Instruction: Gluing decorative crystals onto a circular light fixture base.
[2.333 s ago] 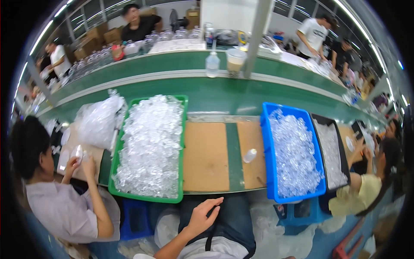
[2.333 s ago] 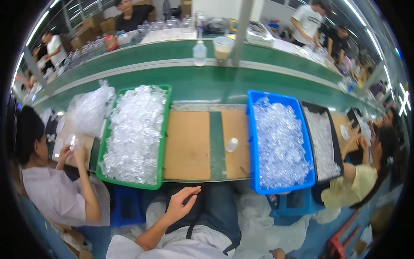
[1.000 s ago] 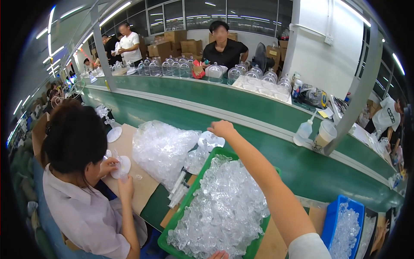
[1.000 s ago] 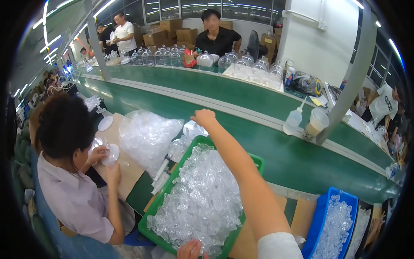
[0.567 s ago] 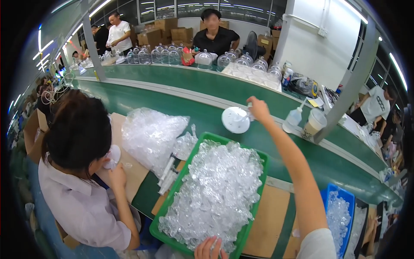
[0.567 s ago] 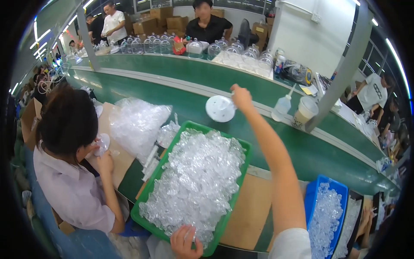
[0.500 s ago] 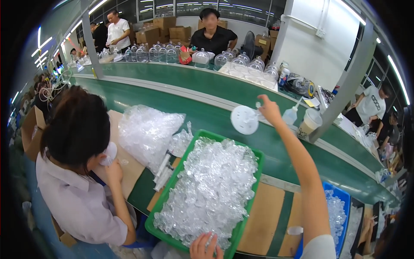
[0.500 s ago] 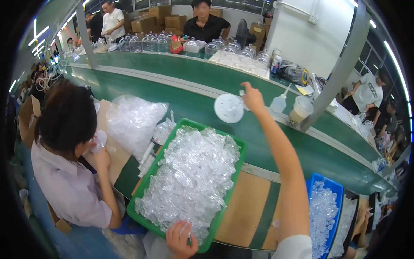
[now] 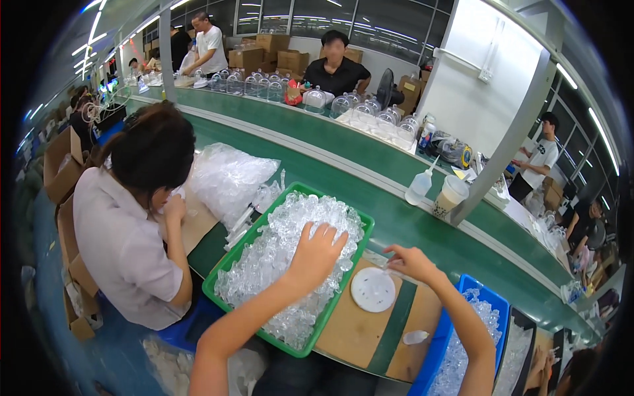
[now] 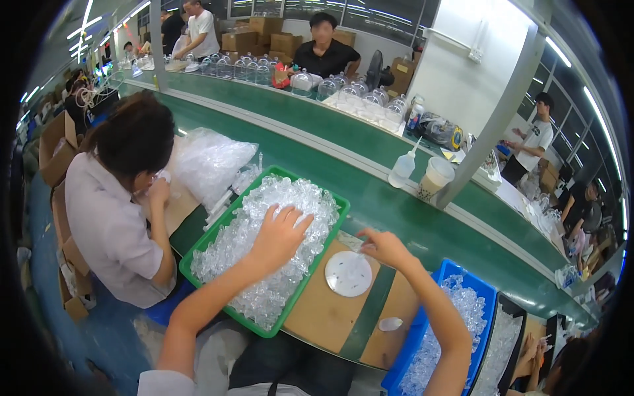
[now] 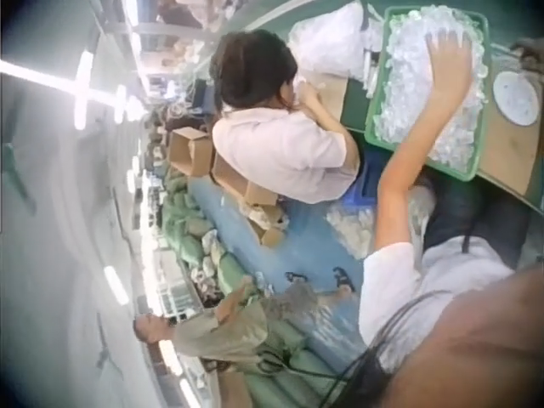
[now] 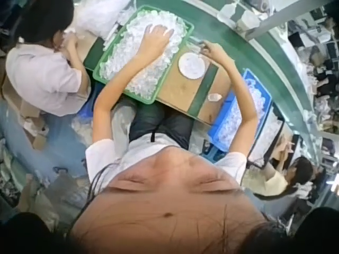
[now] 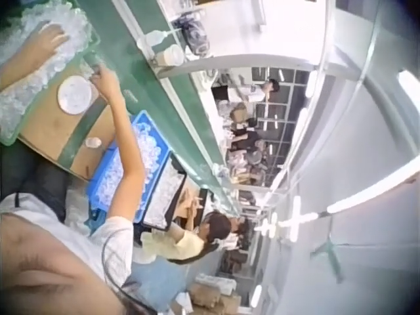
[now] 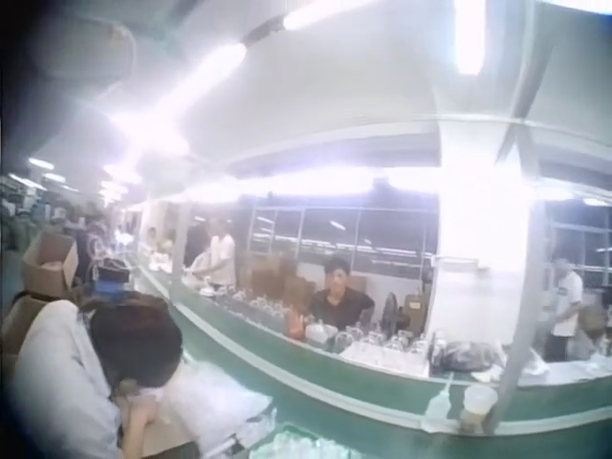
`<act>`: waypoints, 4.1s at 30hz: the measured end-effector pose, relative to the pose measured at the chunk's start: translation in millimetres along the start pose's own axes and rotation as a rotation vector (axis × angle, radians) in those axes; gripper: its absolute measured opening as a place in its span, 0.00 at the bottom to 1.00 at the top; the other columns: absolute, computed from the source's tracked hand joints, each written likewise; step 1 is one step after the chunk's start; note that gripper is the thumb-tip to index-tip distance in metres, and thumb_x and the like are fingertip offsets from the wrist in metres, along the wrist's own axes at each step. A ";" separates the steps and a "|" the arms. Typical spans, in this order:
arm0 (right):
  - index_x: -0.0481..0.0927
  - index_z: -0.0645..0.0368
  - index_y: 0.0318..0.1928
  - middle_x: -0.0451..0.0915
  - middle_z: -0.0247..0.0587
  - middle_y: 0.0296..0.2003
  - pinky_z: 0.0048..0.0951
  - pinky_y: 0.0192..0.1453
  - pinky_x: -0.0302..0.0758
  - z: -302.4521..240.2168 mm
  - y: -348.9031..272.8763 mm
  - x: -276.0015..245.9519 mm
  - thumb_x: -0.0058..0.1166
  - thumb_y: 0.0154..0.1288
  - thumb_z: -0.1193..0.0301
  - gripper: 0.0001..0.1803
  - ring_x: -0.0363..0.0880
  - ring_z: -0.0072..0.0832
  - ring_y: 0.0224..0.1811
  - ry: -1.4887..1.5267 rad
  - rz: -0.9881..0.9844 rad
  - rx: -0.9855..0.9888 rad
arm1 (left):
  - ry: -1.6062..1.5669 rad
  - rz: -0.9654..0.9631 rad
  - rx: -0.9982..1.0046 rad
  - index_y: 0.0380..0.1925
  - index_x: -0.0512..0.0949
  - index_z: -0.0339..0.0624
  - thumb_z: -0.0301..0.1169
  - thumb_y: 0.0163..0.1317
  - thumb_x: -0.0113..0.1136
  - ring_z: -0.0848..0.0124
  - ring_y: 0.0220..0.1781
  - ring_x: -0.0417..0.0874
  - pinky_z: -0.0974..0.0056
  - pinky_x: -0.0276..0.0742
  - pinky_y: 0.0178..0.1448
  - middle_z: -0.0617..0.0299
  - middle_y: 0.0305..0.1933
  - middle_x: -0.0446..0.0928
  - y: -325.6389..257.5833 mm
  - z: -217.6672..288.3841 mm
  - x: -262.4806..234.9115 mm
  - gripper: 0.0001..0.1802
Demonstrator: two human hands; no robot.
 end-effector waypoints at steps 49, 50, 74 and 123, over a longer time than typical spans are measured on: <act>0.75 0.66 0.46 0.78 0.45 0.46 0.23 0.53 0.74 -63.9 -131.4 54.4 0.57 0.58 0.77 0.14 0.77 0.25 0.47 1.389 0.442 0.595 | -0.737 -0.427 -0.436 0.54 0.71 0.36 0.31 0.59 0.53 0.46 0.62 0.64 0.44 0.55 0.67 0.39 0.57 0.67 -114.0 167.3 90.0 0.22; 0.75 0.67 0.46 0.79 0.44 0.47 0.22 0.52 0.74 -64.4 -131.1 57.9 0.58 0.57 0.79 0.15 0.77 0.23 0.47 1.277 0.425 0.585 | -0.736 -0.440 -0.445 0.54 0.71 0.36 0.31 0.59 0.53 0.46 0.62 0.64 0.44 0.55 0.67 0.39 0.57 0.67 -120.1 158.9 86.9 0.22; 0.77 0.63 0.38 0.77 0.46 0.29 0.32 0.29 0.75 -83.8 -80.8 129.7 0.62 0.53 0.71 0.13 0.80 0.38 0.27 -0.216 0.354 0.349 | -0.576 -0.314 -0.213 0.60 0.66 0.52 0.43 0.58 0.57 0.44 0.70 0.52 0.47 0.52 0.70 0.35 0.67 0.53 -157.4 139.3 101.5 0.29; 0.80 0.58 0.35 0.77 0.41 0.25 0.27 0.31 0.74 -55.9 -137.2 108.3 0.61 0.53 0.73 0.08 0.78 0.29 0.25 0.090 0.505 0.540 | -0.472 -0.314 -0.064 0.51 0.73 0.39 0.41 0.59 0.57 0.44 0.68 0.56 0.37 0.50 0.66 0.33 0.65 0.56 -142.7 138.5 98.0 0.23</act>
Point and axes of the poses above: each hand's wrist, its own y-axis towards the middle knuckle, its own x-axis out of the palm, z = x × y, the point moved 4 cm from there along y, towards the middle knuckle
